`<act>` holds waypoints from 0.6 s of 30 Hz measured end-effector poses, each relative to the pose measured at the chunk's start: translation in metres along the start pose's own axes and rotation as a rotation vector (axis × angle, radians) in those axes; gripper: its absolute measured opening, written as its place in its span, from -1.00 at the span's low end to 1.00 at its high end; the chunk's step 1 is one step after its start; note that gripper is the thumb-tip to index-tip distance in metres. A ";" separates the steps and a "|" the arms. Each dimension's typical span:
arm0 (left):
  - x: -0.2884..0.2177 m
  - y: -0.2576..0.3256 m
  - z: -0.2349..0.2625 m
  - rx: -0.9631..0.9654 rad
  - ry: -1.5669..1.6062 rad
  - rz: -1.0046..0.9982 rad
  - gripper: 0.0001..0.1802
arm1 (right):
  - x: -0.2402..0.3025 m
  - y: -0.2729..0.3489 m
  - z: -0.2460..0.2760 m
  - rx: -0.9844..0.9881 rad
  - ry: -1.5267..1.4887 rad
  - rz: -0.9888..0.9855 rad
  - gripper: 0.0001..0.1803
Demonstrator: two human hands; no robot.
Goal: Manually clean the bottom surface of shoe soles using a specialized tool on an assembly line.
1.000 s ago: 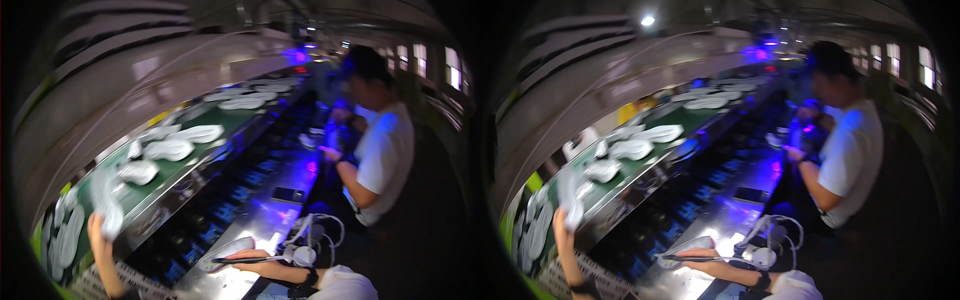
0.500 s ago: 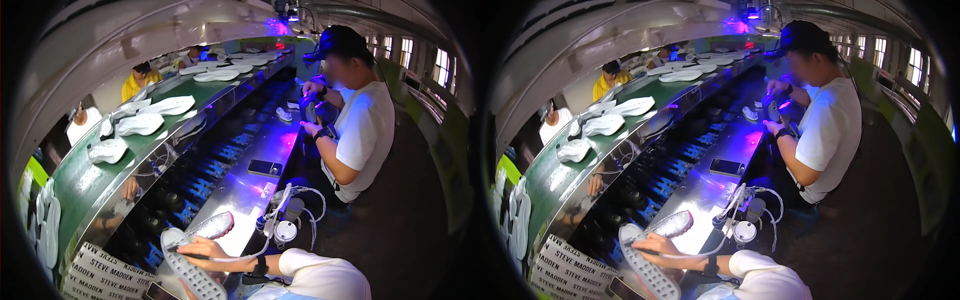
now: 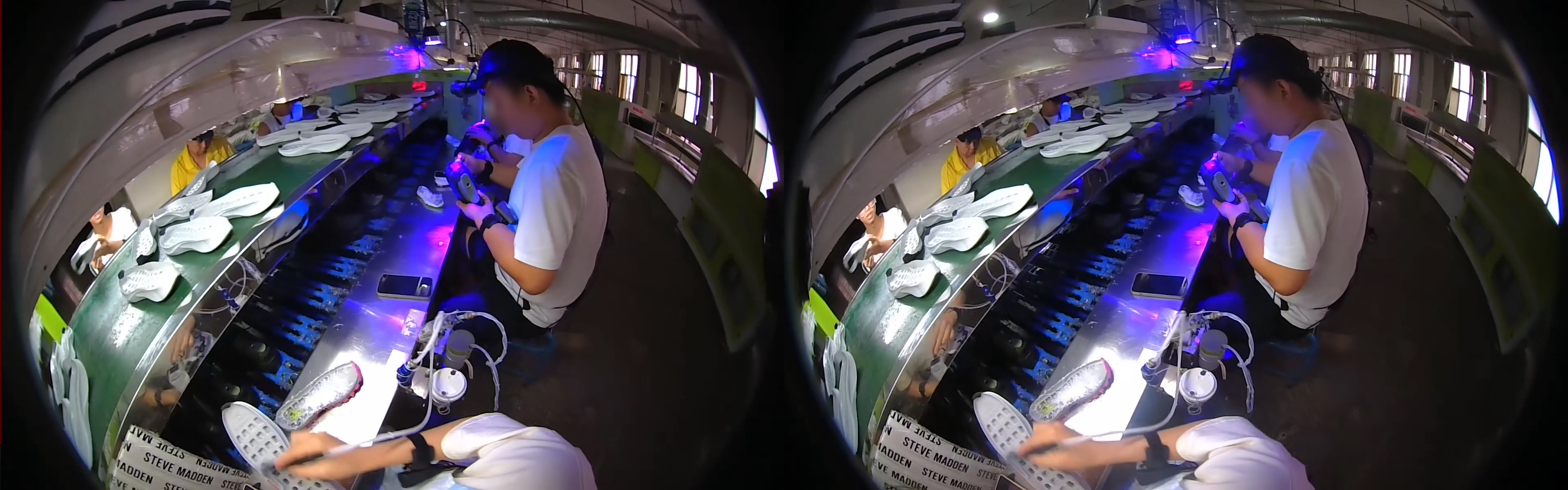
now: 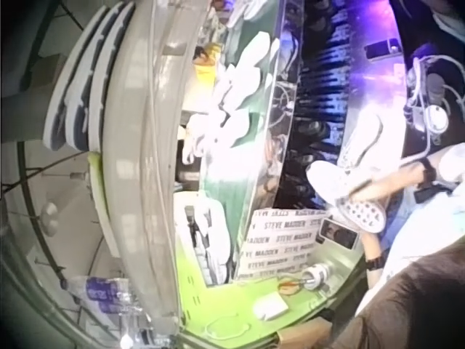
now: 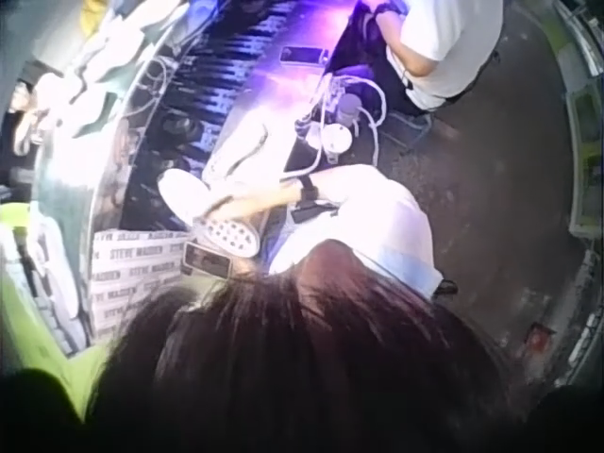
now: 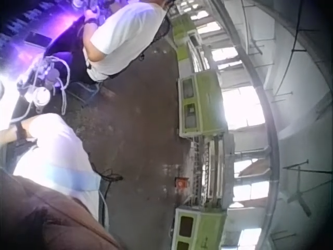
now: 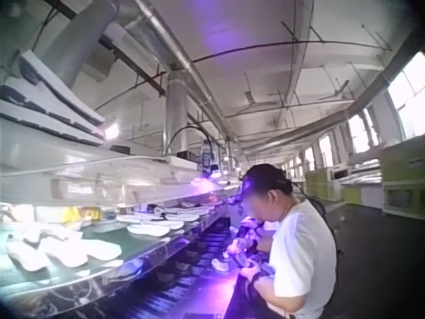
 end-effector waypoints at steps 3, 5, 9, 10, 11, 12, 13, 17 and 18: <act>0.017 -0.015 -0.022 0.064 -0.010 -0.004 -0.43 | 0.015 0.006 -0.009 0.081 0.238 0.183 -0.76; 0.028 -0.027 -0.038 0.111 -0.017 -0.009 -0.43 | 0.023 0.022 -0.029 0.232 0.090 0.263 -0.74; 0.058 -0.034 -0.067 0.183 -0.019 0.003 -0.41 | 0.007 -0.003 0.006 -0.102 0.223 0.140 -0.77; 0.066 -0.033 -0.074 0.195 -0.020 0.009 -0.40 | 0.013 0.007 0.001 -0.103 0.219 0.135 -0.77; 0.066 -0.033 -0.079 0.201 -0.026 0.003 -0.40 | 0.021 0.016 -0.020 0.065 0.146 0.067 -0.80; 0.065 -0.031 -0.076 0.190 -0.037 -0.007 -0.40 | 0.028 0.025 -0.044 0.249 0.061 -0.001 -0.83; 0.063 -0.028 -0.068 0.168 -0.051 -0.016 -0.39 | 0.062 0.029 -0.051 0.326 0.154 0.318 -0.79; 0.072 0.038 -0.002 -0.041 -0.143 0.014 -0.37 | 0.007 0.006 -0.014 0.165 0.102 0.151 -0.67; 0.071 0.074 0.027 -0.137 -0.176 0.032 -0.37 | 0.003 0.004 -0.012 0.236 0.256 0.143 -0.64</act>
Point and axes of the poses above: each hand's wrist, its own y-axis away from the middle knuckle, its own z-axis out of the back of the hand, x = y × z, the point moved 8 cm from there along -y, towards the middle knuckle, and after that the axes turned 2 degrees about z, right-handed, at the moved point
